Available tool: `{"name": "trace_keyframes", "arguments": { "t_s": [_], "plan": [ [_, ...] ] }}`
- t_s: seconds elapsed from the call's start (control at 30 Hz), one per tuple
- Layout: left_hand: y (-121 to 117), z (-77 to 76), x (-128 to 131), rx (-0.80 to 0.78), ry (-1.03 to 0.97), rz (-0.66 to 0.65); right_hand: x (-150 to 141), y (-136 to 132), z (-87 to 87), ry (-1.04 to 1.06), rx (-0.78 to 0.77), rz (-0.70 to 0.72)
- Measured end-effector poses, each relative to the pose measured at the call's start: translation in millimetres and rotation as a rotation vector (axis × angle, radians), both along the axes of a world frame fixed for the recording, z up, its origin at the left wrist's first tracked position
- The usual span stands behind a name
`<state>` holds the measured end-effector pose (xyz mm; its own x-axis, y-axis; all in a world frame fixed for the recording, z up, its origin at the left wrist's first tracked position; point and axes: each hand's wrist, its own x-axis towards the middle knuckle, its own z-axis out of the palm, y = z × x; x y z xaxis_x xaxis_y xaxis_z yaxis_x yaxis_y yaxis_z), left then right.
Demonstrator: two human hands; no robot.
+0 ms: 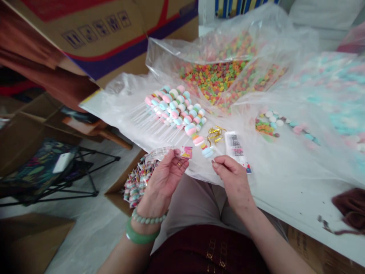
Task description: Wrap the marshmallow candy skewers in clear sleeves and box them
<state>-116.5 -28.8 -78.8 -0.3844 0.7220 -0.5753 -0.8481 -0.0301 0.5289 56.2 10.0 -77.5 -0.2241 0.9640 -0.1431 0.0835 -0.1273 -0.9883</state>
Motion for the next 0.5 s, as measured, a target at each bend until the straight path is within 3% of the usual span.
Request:
{"name": "trace_keyframes", "arguments": {
  "t_s": [0.1,0.27,0.5],
  "plan": [
    [0.0,3.3,-16.7,-0.005,-0.096,0.002,14.0,-4.3,2.8,-0.121,0.161,-0.007],
    [-3.4,2.7,-28.4,0.015,-0.181,0.021,12.1,-12.7,10.0,-0.246,0.477,0.139],
    [-5.7,5.9,-34.8,0.04,-0.187,0.007,11.4,-13.2,12.3,-0.299,0.595,0.143]
  ]
}}
